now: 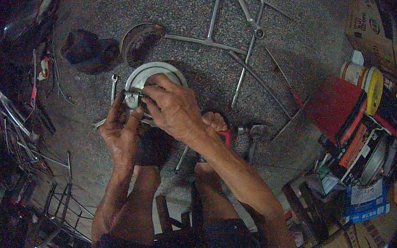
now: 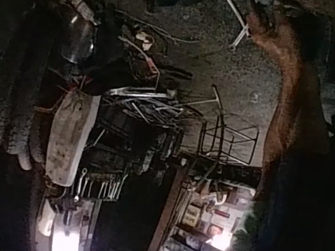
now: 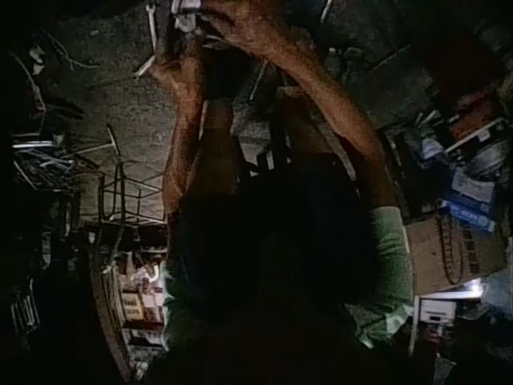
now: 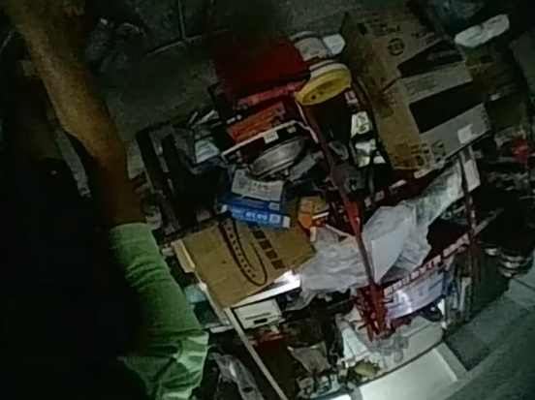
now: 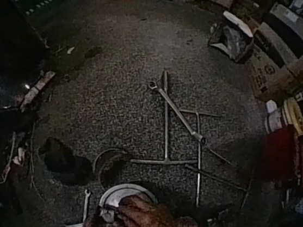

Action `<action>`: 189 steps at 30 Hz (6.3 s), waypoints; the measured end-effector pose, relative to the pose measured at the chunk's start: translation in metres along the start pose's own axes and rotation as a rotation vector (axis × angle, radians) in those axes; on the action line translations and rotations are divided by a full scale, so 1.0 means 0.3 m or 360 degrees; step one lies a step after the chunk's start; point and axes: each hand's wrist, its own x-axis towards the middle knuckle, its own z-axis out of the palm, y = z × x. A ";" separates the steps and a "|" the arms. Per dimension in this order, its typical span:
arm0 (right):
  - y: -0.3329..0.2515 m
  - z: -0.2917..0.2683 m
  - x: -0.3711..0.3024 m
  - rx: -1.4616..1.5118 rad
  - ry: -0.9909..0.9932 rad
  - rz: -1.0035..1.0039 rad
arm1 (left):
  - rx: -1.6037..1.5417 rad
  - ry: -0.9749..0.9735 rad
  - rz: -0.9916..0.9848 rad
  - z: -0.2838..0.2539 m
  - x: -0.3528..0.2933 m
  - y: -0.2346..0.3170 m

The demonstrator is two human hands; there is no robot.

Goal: The person assembles a mechanical component, likely a brake assembly, by hand. They insert a metal clip into a circular housing, use a hammer to secure it, and then tighten a bolt with a wrench.

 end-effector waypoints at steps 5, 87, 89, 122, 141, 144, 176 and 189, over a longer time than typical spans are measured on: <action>-0.010 0.000 0.007 -0.0057 0.0050 -0.0031 | -0.0184 -0.0110 -0.0072 -0.018 0.007 0.050; 0.003 0.002 0.003 0.0036 -0.0047 0.0105 | -0.0173 0.0143 -0.0053 -0.012 0.079 0.011; 0.009 0.003 0.001 0.0026 -0.0031 0.0079 | -0.0170 0.0148 -0.0056 -0.009 0.077 0.013; -0.005 0.017 -0.015 -0.0070 0.0094 0.0017 | -0.0227 0.0080 -0.0008 -0.009 0.080 0.006; -0.007 0.011 -0.012 -0.0078 0.0027 0.0051 | -0.0153 0.0124 -0.0025 -0.006 0.080 0.014; -0.004 0.013 -0.010 -0.0131 0.0009 0.0022 | -0.0154 0.0117 -0.0049 -0.011 0.079 0.016; -0.013 0.016 0.003 0.0012 0.0040 0.0141 | -0.0128 0.0143 0.0003 -0.007 0.081 0.011; -0.019 0.007 0.004 0.0024 0.0011 0.0192 | -0.0166 0.0117 -0.0019 -0.006 0.078 0.020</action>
